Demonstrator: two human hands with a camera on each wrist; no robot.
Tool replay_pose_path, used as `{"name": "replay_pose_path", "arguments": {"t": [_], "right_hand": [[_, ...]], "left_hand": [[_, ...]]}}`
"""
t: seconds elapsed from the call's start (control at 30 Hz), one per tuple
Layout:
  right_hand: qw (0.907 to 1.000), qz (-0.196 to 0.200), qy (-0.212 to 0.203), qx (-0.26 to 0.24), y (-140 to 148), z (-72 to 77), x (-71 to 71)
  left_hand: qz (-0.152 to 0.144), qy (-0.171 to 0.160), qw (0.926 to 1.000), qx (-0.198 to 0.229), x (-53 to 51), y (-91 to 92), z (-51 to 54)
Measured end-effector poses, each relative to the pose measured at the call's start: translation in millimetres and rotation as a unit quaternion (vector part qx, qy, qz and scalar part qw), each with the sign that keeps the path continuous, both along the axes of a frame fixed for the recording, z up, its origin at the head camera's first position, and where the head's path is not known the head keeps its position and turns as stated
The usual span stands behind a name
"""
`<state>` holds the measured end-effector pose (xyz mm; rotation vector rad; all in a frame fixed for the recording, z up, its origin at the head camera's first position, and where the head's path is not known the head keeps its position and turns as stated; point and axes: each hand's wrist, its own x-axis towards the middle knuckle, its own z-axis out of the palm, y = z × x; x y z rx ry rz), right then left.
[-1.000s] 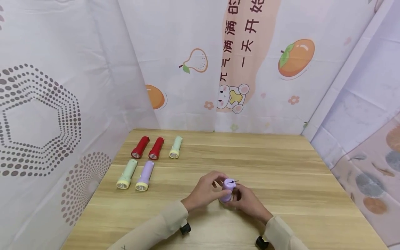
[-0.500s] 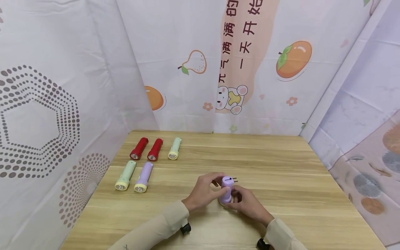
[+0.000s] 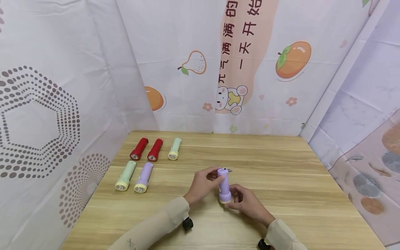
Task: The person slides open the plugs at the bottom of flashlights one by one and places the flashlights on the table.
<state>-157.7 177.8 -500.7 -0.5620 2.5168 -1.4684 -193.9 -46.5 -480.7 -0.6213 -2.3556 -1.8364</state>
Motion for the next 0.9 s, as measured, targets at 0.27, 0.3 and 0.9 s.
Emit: {"name": "replay_pose_path", "arguments": {"t": [0.27, 0.3, 0.9], "right_hand": [[0.9995, -0.032, 0.001, -0.003, 2, -0.1, 0.9], [0.9993, -0.036, -0.001, -0.004, 2, 0.5, 0.9], [0.9964, -0.067, -0.042, -0.032, 12, 5.0, 2.4]], "left_hand": [[0.006, -0.041, 0.9990, 0.019, -5.8, 8.0, 3.9], [0.008, -0.044, 0.9988, 0.020, -7.1, 9.3, 3.9], [0.000, -0.059, 0.9982, 0.007, -26.2, 28.4, -7.9]]}}
